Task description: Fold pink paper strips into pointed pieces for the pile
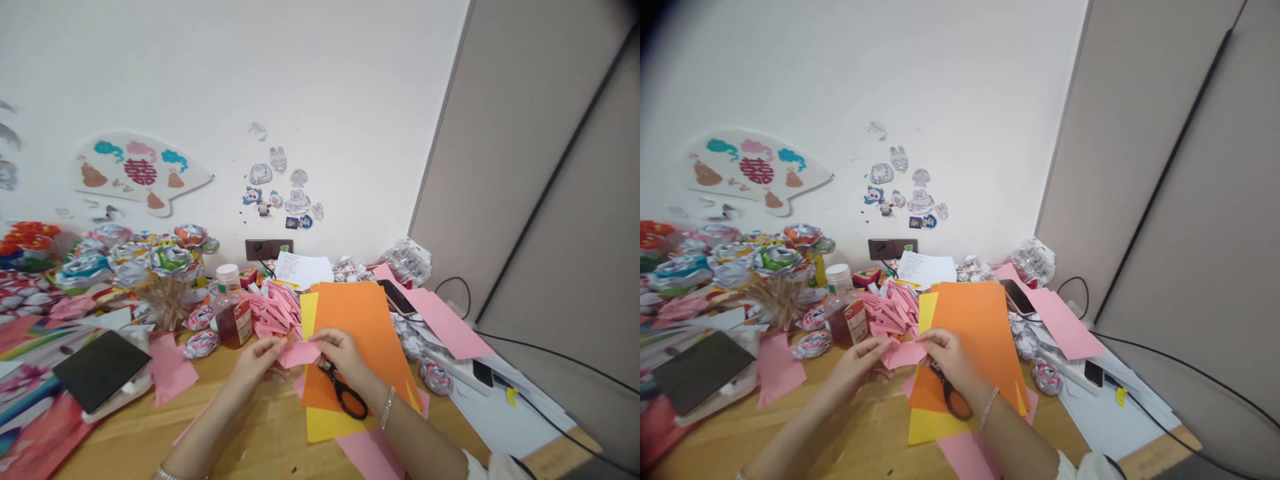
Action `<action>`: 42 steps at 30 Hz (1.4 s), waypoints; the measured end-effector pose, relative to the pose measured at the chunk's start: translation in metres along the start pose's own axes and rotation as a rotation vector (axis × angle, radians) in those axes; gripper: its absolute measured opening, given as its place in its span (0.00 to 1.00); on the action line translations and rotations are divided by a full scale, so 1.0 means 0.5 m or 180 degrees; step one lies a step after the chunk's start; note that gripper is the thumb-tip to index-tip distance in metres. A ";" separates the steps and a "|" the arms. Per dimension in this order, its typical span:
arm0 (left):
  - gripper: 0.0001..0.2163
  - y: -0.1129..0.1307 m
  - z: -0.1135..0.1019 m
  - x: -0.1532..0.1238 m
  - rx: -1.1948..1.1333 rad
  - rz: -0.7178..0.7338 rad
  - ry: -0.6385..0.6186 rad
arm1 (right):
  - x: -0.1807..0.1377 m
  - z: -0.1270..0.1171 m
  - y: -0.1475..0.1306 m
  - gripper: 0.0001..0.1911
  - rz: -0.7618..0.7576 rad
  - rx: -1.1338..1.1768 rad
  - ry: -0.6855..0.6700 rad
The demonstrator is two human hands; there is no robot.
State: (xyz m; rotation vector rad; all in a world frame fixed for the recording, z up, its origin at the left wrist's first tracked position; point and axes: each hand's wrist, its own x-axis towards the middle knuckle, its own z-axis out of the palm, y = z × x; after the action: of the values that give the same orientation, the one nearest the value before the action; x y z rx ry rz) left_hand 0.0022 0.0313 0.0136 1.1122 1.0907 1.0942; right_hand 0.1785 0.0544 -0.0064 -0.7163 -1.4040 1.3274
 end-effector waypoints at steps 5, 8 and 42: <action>0.16 0.001 0.007 -0.003 0.0094 -0.0034 0.0042 | -0.004 -0.002 0.001 0.07 -0.0089 -0.0407 -0.0101; 0.17 0.000 0.007 0.000 0.0232 0.0052 0.0028 | -0.006 -0.007 -0.001 0.09 -0.0128 -0.0721 -0.0175; 0.17 -0.003 0.009 -0.001 0.0809 0.0108 0.0146 | -0.005 0.007 0.005 0.15 0.0356 -0.0684 -0.0159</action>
State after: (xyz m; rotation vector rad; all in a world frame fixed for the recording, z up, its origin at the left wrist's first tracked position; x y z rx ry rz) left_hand 0.0069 0.0299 0.0128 1.3142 1.2771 1.0314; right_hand 0.1756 0.0515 -0.0091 -0.9213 -1.5823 1.2998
